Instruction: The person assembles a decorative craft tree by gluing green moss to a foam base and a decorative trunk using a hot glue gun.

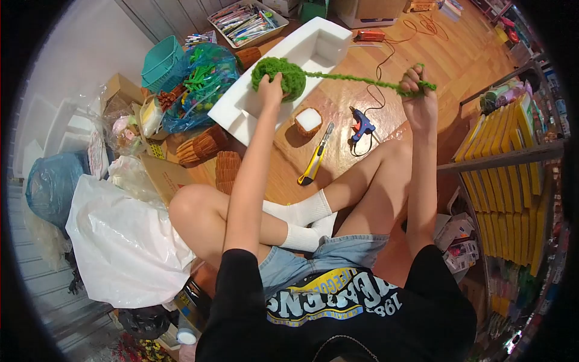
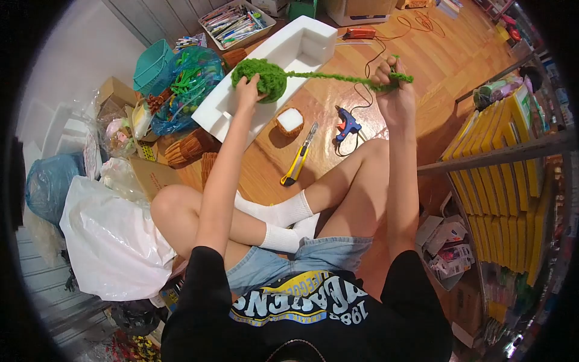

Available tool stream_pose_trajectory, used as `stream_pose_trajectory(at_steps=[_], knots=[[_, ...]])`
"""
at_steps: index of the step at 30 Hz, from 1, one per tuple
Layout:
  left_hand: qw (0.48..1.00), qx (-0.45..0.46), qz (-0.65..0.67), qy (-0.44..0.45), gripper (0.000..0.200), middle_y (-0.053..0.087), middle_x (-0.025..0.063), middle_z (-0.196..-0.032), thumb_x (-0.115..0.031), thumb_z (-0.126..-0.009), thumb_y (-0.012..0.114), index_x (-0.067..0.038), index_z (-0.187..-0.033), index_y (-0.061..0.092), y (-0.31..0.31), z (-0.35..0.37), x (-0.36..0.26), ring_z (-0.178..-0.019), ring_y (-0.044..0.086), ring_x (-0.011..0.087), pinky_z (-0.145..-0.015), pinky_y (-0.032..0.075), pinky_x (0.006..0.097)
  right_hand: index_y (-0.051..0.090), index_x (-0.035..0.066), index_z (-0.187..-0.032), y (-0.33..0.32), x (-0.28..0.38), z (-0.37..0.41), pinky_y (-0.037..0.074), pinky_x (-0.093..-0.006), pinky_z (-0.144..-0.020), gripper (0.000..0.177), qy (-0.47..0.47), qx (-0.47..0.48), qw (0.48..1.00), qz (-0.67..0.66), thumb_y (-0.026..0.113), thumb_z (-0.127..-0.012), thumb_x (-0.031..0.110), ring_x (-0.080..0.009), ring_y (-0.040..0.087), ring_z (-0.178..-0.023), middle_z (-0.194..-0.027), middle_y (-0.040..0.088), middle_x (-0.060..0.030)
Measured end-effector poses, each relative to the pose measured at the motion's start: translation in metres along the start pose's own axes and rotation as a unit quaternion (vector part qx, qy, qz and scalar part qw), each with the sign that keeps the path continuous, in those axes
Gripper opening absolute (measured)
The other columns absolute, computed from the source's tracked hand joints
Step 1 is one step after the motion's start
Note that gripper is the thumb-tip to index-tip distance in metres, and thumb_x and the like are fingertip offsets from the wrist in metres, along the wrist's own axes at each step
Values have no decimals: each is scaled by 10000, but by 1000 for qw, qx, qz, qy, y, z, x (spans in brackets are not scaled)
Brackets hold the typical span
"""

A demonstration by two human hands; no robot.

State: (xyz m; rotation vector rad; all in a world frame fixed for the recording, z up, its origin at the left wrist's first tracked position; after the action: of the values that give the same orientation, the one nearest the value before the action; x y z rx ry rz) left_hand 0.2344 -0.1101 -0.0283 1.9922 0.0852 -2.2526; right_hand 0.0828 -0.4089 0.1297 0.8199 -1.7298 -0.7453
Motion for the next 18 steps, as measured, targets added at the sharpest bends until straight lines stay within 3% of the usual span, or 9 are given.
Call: stream_pose_trajectory(at_steps=[3, 5, 7, 8, 11, 12, 13, 15, 18], knots=[[975, 4, 165, -147, 398, 577, 185, -1069, -243, -902, 526, 22, -1182, 431, 26, 1, 13, -820, 636, 328, -644, 569, 428, 488, 48, -966, 18, 7, 16, 337, -194, -488, 256, 38, 48, 998, 3, 390, -995, 283, -54, 393, -521, -765, 494, -19], [969, 48, 178, -162, 418, 563, 186, -1099, -217, -914, 494, 8, -1240, 360, 38, 2, 14, -883, 629, 338, -660, 562, 405, 508, 32, -968, 9, 15, 24, 331, -206, -479, 281, 35, -70, 944, 321, 423, -982, 300, -62, 394, -501, -752, 506, -19], [966, 99, 189, -148, 482, 442, 220, -1260, -219, -931, 482, 31, -1298, 296, 50, -9, 31, -1172, 482, 366, -837, 512, 488, 579, 9, -951, -1, 14, 22, 438, -232, -603, 311, 7, -100, 859, 502, 464, -967, 297, -101, 537, -639, -773, 577, -39], [974, 107, 158, -124, 579, 371, 210, -1340, -225, -907, 503, -22, -1374, 226, 52, -14, 39, -1223, 423, 354, -940, 423, 509, 593, -1, -950, -13, 8, 20, 453, -247, -650, 300, 8, -88, 837, 539, 478, -960, 276, -117, 565, -702, -809, 596, -50], [989, 86, 81, -88, 656, 308, 190, -1396, -241, -859, 558, -112, -1407, 220, 58, 7, 19, -1222, 409, 338, -958, 391, 502, 629, -30, -961, -24, 4, 19, 468, -271, -739, 265, -14, -45, 769, 637, 516, -936, 208, -153, 604, -848, -894, 638, -76], [993, 87, 84, -6, 676, 366, 189, -1309, -231, -796, 617, -184, -1383, 285, 61, 10, 14, -1161, 446, 322, -953, 400, 452, 633, -31, -970, -26, 4, 21, 465, -268, -740, 256, -15, -68, 753, 654, 521, -929, 196, -152, 602, -857, -899, 644, -77], [993, 85, 83, -6, 676, 366, 189, -1309, -231, -796, 617, -184, -1383, 285, 61, 11, 19, -1161, 446, 322, -953, 400, 452, 638, -32, -979, -28, 5, 22, 462, -265, -740, 248, -16, -89, 736, 671, 526, -923, 183, -150, 601, -867, -905, 651, -78], [967, 123, -165, 151, 688, 371, 177, -1120, -131, -743, 628, -90, -1346, 300, 67, 24, 15, -1025, 477, 327, -921, 417, 402, 636, -39, -1002, -31, 4, 21, 466, -262, -701, 249, -18, -99, 716, 690, 524, -921, 167, -141, 607, -826, -903, 655, -83], [948, 137, -240, 155, 622, 383, 195, -1143, -161, -734, 644, -57, -1280, 365, 68, 27, 31, -1048, 492, 344, -910, 421, 407, 640, -43, -977, -34, 0, 22, 473, -257, -636, 252, 27, -119, 661, 740, 528, -920, 175, -137, 613, -776, -880, 655, -91]])
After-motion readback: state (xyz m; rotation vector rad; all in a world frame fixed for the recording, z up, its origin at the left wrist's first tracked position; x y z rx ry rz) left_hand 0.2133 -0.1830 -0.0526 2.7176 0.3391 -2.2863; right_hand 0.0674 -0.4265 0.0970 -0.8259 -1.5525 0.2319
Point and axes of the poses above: each hand's wrist, its own z-axis away from the middle knuckle, its own y-axis out of the palm, x = y × z, the point moved 7 cm from there along -z, towards the middle knuckle
